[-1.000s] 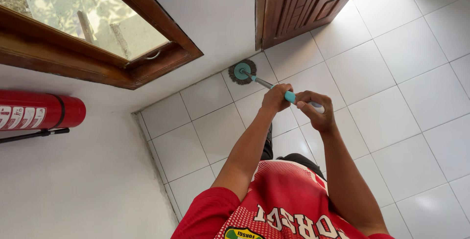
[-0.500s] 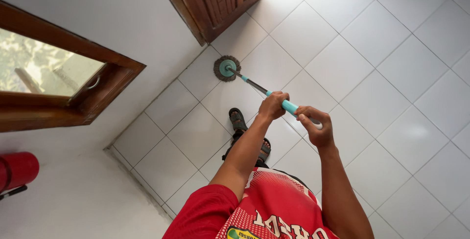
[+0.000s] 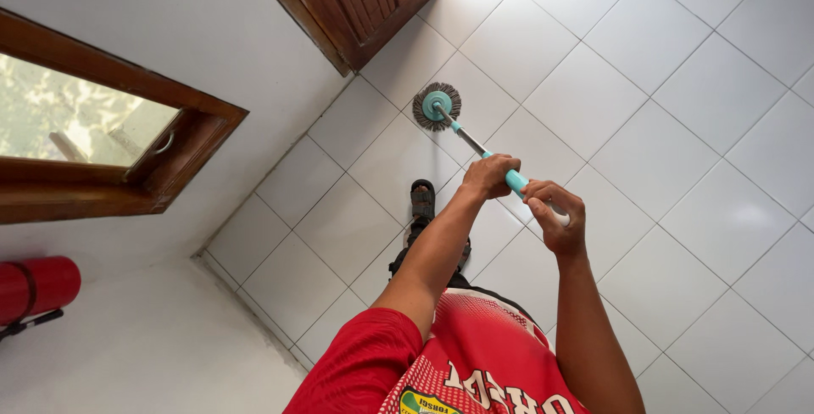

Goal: The person mops a tiled floor using a spin mop, first spinning the mop head in a bucket of water and then scrubbing the floor in a circular motion near a doorway and a fire extinguisher.

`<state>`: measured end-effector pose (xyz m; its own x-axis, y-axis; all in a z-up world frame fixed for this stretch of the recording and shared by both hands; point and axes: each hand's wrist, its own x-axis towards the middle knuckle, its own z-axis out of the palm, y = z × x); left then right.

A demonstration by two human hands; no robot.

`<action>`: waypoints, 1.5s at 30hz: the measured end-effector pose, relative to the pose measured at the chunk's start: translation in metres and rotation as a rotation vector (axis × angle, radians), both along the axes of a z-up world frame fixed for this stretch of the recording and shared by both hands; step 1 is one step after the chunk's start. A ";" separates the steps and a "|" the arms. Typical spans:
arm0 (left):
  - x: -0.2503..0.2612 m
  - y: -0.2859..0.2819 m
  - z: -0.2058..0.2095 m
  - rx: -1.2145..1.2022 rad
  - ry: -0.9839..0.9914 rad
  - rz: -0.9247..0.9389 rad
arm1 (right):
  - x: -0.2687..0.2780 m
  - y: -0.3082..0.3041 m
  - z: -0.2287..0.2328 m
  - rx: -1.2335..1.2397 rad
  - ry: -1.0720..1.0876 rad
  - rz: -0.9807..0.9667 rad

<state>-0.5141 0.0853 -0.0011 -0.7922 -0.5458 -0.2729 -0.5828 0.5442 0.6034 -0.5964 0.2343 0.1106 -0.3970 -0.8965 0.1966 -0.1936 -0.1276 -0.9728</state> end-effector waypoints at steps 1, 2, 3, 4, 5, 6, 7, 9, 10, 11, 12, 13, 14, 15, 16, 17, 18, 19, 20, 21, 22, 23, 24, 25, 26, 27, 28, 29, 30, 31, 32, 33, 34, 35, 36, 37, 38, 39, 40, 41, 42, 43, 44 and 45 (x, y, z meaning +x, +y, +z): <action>0.005 0.001 -0.001 0.000 -0.007 0.010 | 0.001 -0.002 -0.002 0.000 -0.007 0.010; 0.009 -0.002 -0.002 0.002 -0.013 0.038 | -0.001 -0.005 -0.004 -0.001 -0.029 0.030; 0.015 -0.004 -0.002 0.004 -0.020 0.067 | -0.001 -0.008 -0.006 -0.002 -0.052 0.050; 0.020 -0.007 -0.002 0.000 -0.019 0.081 | 0.000 -0.012 -0.009 -0.005 -0.052 0.064; 0.028 -0.010 -0.003 0.010 -0.044 0.108 | 0.002 -0.017 -0.012 -0.005 -0.075 0.088; 0.034 -0.014 -0.003 0.019 -0.067 0.134 | 0.004 -0.023 -0.016 -0.005 -0.098 0.110; 0.041 -0.017 -0.004 0.014 -0.065 0.147 | 0.006 -0.029 -0.019 -0.010 -0.097 0.124; 0.055 -0.025 -0.003 0.003 -0.086 0.208 | 0.009 -0.042 -0.024 0.014 -0.163 0.219; 0.061 -0.029 -0.003 0.001 -0.085 0.210 | 0.009 -0.046 -0.025 0.012 -0.162 0.221; 0.067 -0.034 -0.002 0.012 -0.098 0.232 | 0.011 -0.052 -0.026 0.077 -0.179 0.233; 0.069 -0.036 -0.002 0.027 -0.111 0.251 | 0.012 -0.056 -0.026 0.145 -0.194 0.242; 0.069 -0.037 -0.001 0.028 -0.109 0.250 | 0.012 -0.058 -0.026 0.145 -0.192 0.241; 0.068 -0.041 0.001 0.041 -0.130 0.260 | 0.012 -0.063 -0.025 0.180 -0.199 0.223; 0.066 -0.046 0.003 0.054 -0.150 0.270 | 0.011 -0.069 -0.024 0.215 -0.206 0.204; 0.063 -0.051 0.005 0.052 -0.148 0.266 | 0.007 -0.073 -0.024 0.212 -0.205 0.199; 0.058 -0.055 0.005 0.053 -0.136 0.255 | 0.002 -0.078 -0.023 0.191 -0.195 0.176; 0.053 -0.057 0.006 0.060 -0.123 0.238 | -0.003 -0.079 -0.022 0.174 -0.185 0.146; 0.047 -0.060 0.006 0.062 -0.120 0.227 | -0.007 -0.081 -0.020 0.177 -0.183 0.134; 0.039 -0.066 0.005 0.068 -0.089 0.207 | -0.014 -0.086 -0.018 0.193 -0.169 0.084; 0.031 -0.072 0.004 0.073 -0.058 0.188 | -0.019 -0.090 -0.016 0.208 -0.156 0.034; 0.021 -0.078 0.005 0.072 -0.054 0.172 | -0.023 -0.093 -0.012 0.206 -0.153 0.018; 0.011 -0.083 0.005 0.057 -0.020 0.148 | -0.028 -0.096 -0.007 0.181 -0.151 -0.018; 0.003 -0.085 0.006 0.049 0.010 0.128 | -0.029 -0.097 -0.003 0.163 -0.152 -0.050; -0.004 -0.089 0.006 0.055 0.011 0.115 | -0.030 -0.099 0.002 0.168 -0.151 -0.064; -0.011 -0.097 0.006 0.068 0.023 0.094 | -0.033 -0.103 0.006 0.180 -0.162 -0.096; -0.017 -0.103 0.007 0.082 0.034 0.073 | -0.033 -0.107 0.010 0.191 -0.174 -0.128; -0.023 -0.111 0.010 0.080 0.037 0.060 | -0.032 -0.115 0.014 0.188 -0.172 -0.141; -0.028 -0.119 0.012 0.069 0.068 0.049 | -0.031 -0.121 0.018 0.190 -0.104 -0.144; -0.033 -0.127 0.013 0.061 0.101 0.035 | -0.031 -0.128 0.020 0.195 -0.036 -0.149; -0.035 -0.135 0.013 0.061 0.105 0.021 | -0.030 -0.136 0.021 0.193 -0.033 -0.164; -0.038 -0.143 0.013 0.050 0.097 0.019 | -0.028 -0.144 0.022 0.227 0.035 -0.161; -0.040 -0.150 0.012 0.039 0.090 0.018 | -0.026 -0.152 0.022 0.262 0.104 -0.159; -0.039 -0.158 0.010 0.040 0.091 0.013 | -0.023 -0.159 0.021 0.263 0.104 -0.164; -0.036 -0.166 0.008 0.007 0.077 -0.020 | -0.019 -0.165 0.019 0.190 0.113 -0.127; -0.034 -0.175 0.006 -0.027 0.064 -0.047 | -0.017 -0.173 0.017 0.117 0.123 -0.085; -0.032 -0.184 0.005 -0.027 0.066 -0.046 | -0.016 -0.180 0.016 0.116 0.125 -0.084; -0.027 -0.189 0.005 -0.046 0.072 -0.070 | -0.013 -0.184 0.013 0.068 0.121 -0.052; -0.021 -0.193 0.004 -0.065 0.078 -0.094 | -0.009 -0.188 0.011 0.019 0.118 -0.020; -0.015 -0.198 0.005 -0.069 0.072 -0.086 | -0.006 -0.193 0.009 0.015 0.112 -0.012; -0.011 -0.201 0.006 -0.079 0.082 -0.093 | -0.004 -0.199 0.008 -0.014 0.123 0.003; -0.008 -0.203 0.007 -0.088 0.098 -0.102 | -0.002 -0.203 0.007 -0.042 0.138 0.015; -0.002 -0.206 0.008 -0.090 0.097 -0.096 | 0.000 -0.207 0.006 -0.045 0.138 0.021; 0.003 -0.208 0.009 -0.070 0.101 -0.067 | 0.001 -0.210 0.006 -0.036 0.075 0.038; 0.007 -0.210 0.010 -0.050 0.106 -0.037 | 0.002 -0.214 0.005 -0.027 0.011 0.056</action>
<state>-0.5070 -0.1244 0.0086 -0.8352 -0.5261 -0.1600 -0.4960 0.5952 0.6323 -0.5946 0.0201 0.1153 -0.3441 -0.9115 0.2254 -0.1964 -0.1649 -0.9666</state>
